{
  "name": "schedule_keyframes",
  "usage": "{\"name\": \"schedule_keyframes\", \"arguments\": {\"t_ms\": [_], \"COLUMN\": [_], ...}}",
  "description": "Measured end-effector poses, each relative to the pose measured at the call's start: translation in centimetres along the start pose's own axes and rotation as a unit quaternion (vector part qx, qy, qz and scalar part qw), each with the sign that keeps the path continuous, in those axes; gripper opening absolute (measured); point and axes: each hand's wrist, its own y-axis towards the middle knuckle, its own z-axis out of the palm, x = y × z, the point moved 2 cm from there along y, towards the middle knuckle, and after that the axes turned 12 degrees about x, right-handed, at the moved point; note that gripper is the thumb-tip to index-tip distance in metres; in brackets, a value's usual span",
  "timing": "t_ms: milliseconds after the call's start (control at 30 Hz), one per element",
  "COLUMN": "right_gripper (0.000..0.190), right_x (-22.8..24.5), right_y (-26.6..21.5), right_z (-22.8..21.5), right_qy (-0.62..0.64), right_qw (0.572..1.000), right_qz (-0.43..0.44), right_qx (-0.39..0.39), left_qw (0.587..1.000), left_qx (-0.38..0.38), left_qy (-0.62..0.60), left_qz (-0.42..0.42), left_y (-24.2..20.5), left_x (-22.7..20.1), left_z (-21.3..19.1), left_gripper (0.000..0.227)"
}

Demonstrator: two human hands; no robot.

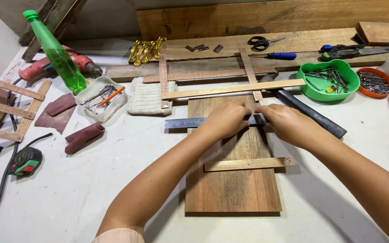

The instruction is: Sanding small wooden pieces as part of a carpentry project.

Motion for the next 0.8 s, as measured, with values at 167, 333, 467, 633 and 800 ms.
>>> {"name": "schedule_keyframes", "arguments": {"t_ms": [167,333,467,633,800], "right_gripper": [0.047,0.045,0.036,0.034,0.035], "right_x": [2.5,7.8,12.2,19.8,24.8], "right_y": [1.3,4.7,9.7,15.8,22.1], "right_z": [-1.7,-3.2,-2.3,-0.8,2.2], "right_qy": [-0.012,-0.004,-0.002,0.027,-0.005], "right_qw": [1.000,0.994,0.990,0.967,0.957], "right_qz": [-0.020,-0.109,-0.138,-0.253,-0.276], "right_qx": [0.013,-0.008,0.018,0.029,0.091], "left_qw": [1.000,0.997,0.990,0.976,0.966], "left_qx": [0.007,-0.052,-0.060,-0.047,-0.072], "left_qy": [-0.024,-0.007,0.035,0.037,0.031], "left_qz": [-0.018,-0.061,-0.121,-0.211,-0.246], "left_y": [-2.9,-8.1,-14.2,-22.6,-28.6], "left_x": [0.3,2.0,4.8,8.5,12.5], "left_z": [-2.3,-5.0,-7.6,-10.1,-10.0], "left_gripper": [0.033,0.027,0.028,0.030,0.036]}}
